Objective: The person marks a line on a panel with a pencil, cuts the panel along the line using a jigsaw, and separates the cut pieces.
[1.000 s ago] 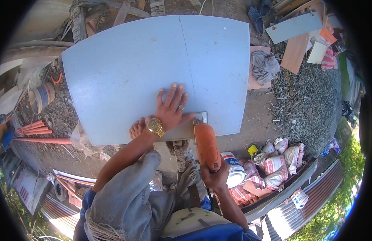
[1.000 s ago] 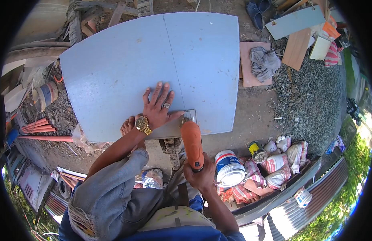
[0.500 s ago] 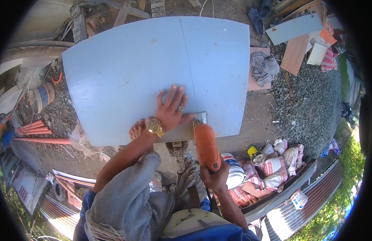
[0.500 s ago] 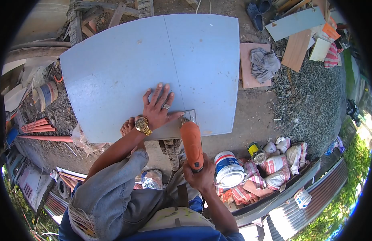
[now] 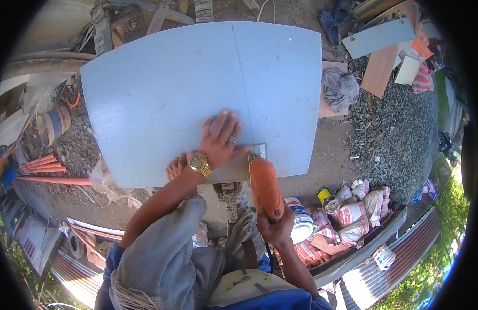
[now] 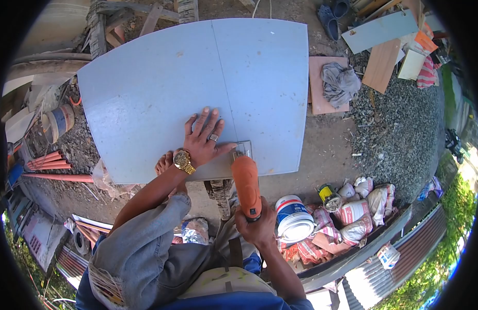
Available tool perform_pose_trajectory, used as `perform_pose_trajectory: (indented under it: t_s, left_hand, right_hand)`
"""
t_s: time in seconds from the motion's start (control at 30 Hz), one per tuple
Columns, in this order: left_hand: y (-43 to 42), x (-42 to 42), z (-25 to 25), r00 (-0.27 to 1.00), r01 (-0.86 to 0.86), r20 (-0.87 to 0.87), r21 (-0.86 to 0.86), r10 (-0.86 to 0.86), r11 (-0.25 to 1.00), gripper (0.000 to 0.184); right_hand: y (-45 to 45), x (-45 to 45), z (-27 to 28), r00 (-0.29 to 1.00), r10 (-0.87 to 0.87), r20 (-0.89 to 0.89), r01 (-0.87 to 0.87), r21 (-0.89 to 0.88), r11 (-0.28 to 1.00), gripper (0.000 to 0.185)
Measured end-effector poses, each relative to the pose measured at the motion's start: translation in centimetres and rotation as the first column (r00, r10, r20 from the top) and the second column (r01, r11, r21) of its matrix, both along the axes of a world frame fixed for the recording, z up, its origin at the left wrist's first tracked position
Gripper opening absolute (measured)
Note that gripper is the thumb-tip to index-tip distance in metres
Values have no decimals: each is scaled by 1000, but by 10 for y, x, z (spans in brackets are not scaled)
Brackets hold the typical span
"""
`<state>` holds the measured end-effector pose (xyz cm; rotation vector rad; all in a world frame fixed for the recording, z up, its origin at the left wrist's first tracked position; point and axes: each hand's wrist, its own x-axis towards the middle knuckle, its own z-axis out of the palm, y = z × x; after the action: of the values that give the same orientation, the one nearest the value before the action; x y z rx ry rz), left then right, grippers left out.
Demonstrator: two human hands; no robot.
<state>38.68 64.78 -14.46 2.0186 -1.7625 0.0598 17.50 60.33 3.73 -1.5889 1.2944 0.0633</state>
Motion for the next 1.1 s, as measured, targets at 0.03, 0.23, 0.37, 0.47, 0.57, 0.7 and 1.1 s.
perform_pose_trajectory:
  t_s: [0.03,0.23,0.37,0.47,0.57,0.7,1.1]
  left_hand:
    - [0,0,0,1000,-1,-2,3,1,1000,71]
    - [-1,0,-1,1000,0,-6,-15,0,1000,70]
    - [-1,0,-1,1000,-1,-8,-30,1,1000,69]
    - [-2,1,-1,1000,2,-8,-32,-2,999,68]
    - [-2,1,-2,1000,1,-13,-40,-1,999,66]
    - [-1,1,-3,1000,-28,0,-1,28,1000,67]
    - [-3,2,-2,1000,-28,-12,-40,28,999,64]
  right_hand:
    - [0,0,0,1000,0,0,0,-1,1000,22]
    - [-1,2,0,1000,5,-10,-5,-9,1000,22]
    - [-3,3,2,1000,14,-6,-14,-7,1000,22]
    - [-3,3,0,1000,19,-3,-19,-15,1000,21]
    - [-3,3,0,1000,19,5,-19,-25,1000,21]
    - [-3,4,0,1000,4,20,-3,-23,1000,21]
    - [-5,6,-1,1000,11,29,-10,-28,1000,21]
